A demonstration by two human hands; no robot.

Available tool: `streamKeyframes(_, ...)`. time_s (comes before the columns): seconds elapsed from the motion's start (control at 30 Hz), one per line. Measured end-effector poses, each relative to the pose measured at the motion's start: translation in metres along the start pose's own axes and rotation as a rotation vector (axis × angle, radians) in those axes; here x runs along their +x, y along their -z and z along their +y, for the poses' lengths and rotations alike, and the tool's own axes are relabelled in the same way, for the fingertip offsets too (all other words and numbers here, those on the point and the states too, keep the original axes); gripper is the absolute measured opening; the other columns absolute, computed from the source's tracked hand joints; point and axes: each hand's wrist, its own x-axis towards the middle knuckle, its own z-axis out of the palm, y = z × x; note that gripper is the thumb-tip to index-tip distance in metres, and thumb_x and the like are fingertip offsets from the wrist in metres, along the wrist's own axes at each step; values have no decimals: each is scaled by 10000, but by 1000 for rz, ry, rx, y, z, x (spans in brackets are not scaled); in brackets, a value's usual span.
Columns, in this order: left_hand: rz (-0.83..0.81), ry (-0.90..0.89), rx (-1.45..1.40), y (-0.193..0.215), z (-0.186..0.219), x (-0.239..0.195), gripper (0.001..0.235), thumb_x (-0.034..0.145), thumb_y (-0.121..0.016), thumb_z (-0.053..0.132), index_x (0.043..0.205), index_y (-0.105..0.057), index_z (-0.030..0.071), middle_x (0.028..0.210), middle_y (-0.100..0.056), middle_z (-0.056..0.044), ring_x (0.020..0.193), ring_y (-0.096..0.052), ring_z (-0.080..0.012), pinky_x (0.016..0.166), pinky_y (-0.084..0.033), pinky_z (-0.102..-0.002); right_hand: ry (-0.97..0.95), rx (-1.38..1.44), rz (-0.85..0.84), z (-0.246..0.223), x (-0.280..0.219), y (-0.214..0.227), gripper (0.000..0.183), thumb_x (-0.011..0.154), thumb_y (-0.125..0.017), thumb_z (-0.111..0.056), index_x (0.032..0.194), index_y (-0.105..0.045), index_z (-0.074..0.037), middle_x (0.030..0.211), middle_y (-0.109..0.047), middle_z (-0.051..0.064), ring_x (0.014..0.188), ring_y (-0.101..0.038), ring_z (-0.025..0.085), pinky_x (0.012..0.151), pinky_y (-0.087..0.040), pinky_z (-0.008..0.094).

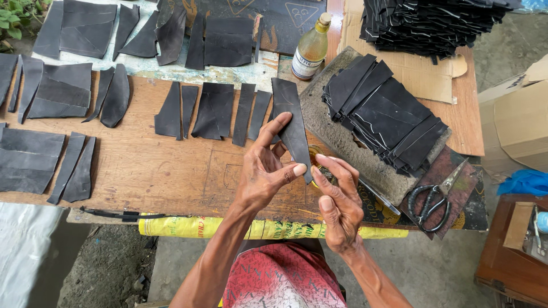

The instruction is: The person picks up black rubber pieces from a wooden table, turns them over, and places them back down. The person handles the pieces one at a time, occasionally picking up a small glass cup containing a liquid and setting it aside.

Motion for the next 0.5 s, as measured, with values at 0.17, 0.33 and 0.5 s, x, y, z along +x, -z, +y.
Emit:
streamKeyframes(0.17,2,32,-88,1,-3,-1,1005,741,-904,85,1563,-342,-56,1547,-441,-187,1372,-523,-266,1090,-559,-368,89,66,6,9,0,4,379,1138,-470,-392,1360,-680,-168,1534,-542,121,1425,-449,255,1208,-404,418)
streamKeyframes(0.33,-64,144,-222,-2,-4,-8,1036,702,-907,25,1558,-330,-73,1554,-429,-206,1371,-515,-275,942,-596,-284,132,-163,-134,28,14,9,517,1121,-347,-485,1555,-455,-224,1639,-359,163,1499,-324,314,1257,-278,480)
streamKeyframes(0.5,-192,247,-376,-2,-1,-19,1003,741,-879,-49,1568,-312,-88,1547,-442,-251,1334,-527,-285,793,-607,-233,173,-334,-162,47,33,15,570,1128,-297,-512,1658,-258,-305,1688,-270,158,1530,-283,358,1273,-215,496)
